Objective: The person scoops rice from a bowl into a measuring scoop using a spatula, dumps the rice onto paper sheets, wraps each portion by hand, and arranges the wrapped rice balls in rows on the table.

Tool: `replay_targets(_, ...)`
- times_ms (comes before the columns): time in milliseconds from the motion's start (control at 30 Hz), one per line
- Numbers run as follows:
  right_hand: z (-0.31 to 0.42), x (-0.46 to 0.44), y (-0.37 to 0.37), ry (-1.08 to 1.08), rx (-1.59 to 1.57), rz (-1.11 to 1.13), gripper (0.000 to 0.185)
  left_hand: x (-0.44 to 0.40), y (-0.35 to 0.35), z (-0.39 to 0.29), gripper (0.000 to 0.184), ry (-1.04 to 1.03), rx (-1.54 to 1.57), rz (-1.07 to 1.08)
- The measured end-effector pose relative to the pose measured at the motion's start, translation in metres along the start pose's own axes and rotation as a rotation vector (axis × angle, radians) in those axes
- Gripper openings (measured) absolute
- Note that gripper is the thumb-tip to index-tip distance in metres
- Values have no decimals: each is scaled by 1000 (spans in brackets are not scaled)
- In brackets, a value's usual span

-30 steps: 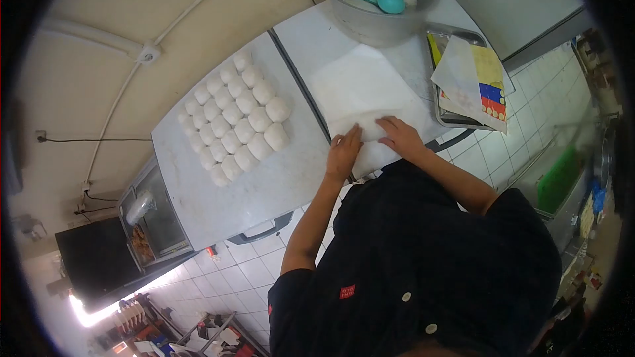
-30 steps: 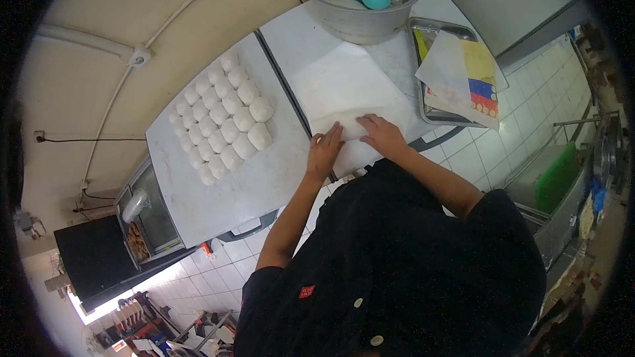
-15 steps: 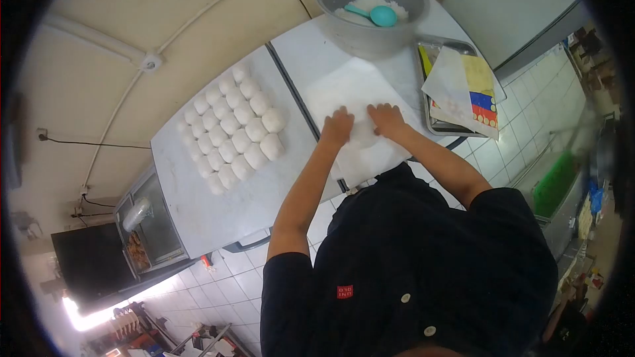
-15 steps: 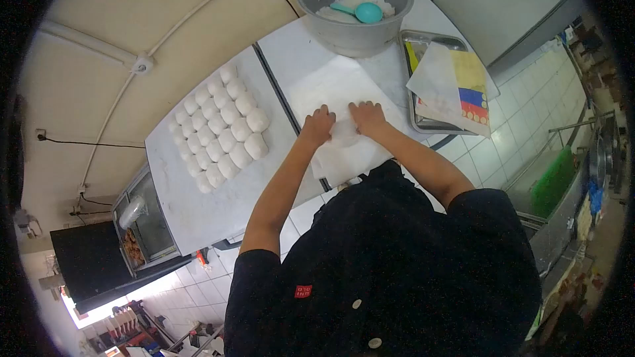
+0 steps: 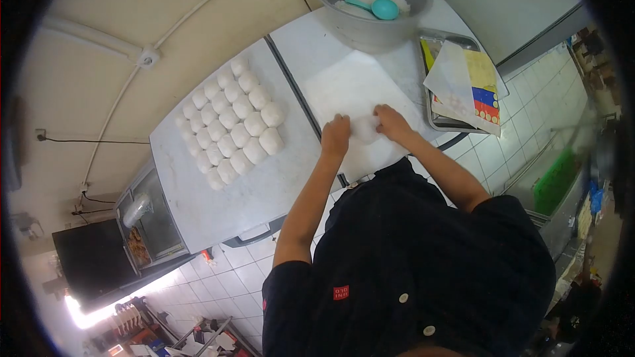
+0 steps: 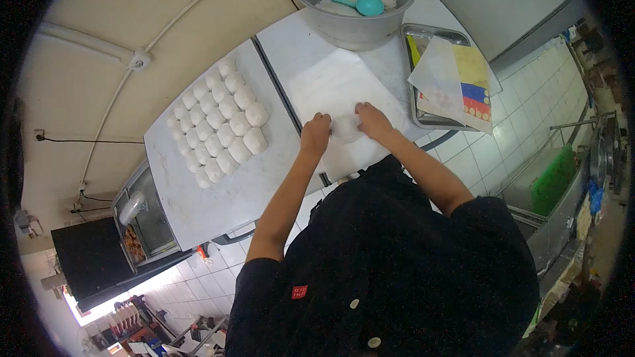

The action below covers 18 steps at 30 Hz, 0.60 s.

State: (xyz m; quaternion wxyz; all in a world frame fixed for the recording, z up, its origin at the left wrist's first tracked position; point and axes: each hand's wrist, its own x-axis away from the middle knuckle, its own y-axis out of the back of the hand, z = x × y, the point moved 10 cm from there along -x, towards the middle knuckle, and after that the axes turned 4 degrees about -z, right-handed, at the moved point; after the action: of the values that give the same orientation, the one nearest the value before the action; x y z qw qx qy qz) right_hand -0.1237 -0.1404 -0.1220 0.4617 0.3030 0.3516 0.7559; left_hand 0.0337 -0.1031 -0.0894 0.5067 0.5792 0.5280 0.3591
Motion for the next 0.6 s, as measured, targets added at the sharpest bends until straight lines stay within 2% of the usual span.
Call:
replay_targets(100, 1, 43, 0, -11, -239, -224, 31, 25, 1, 5, 7, 93, 162, -109)
replay_targets(167, 5, 60, -7, 64, -247, -374, 34, 40, -2, 3, 16, 138, 232, -133)
replay_targets(200, 12, 69, -4, 100, -253, -450, 36, 48, 2, 0, 21, 143, 257, -215)
replay_targets(267, 18, 85, -17, 113, -255, -376, 45, 63, 7, -9, 31, 143, 308, -374)
replay_targets(333, 41, 94, -14, 123, -133, -372, 49, 73, -1, -13, 37, 197, 430, -418)
replay_targets(367, 37, 90, -23, 64, -142, -291, 55, 75, -5, -14, 39, 226, 490, -442)
replay_targets(467, 31, 87, -24, 20, -218, -347, 51, 77, -6, -20, 36, 452, 878, -413)
replay_targets(567, 25, 86, -18, -12, -493, -399, 47, 74, -22, -18, 35, 507, 1203, -480)
replay_targets(600, 33, 84, -9, 37, -497, -437, 46, 71, -17, -16, 36, 554, 1232, -515)
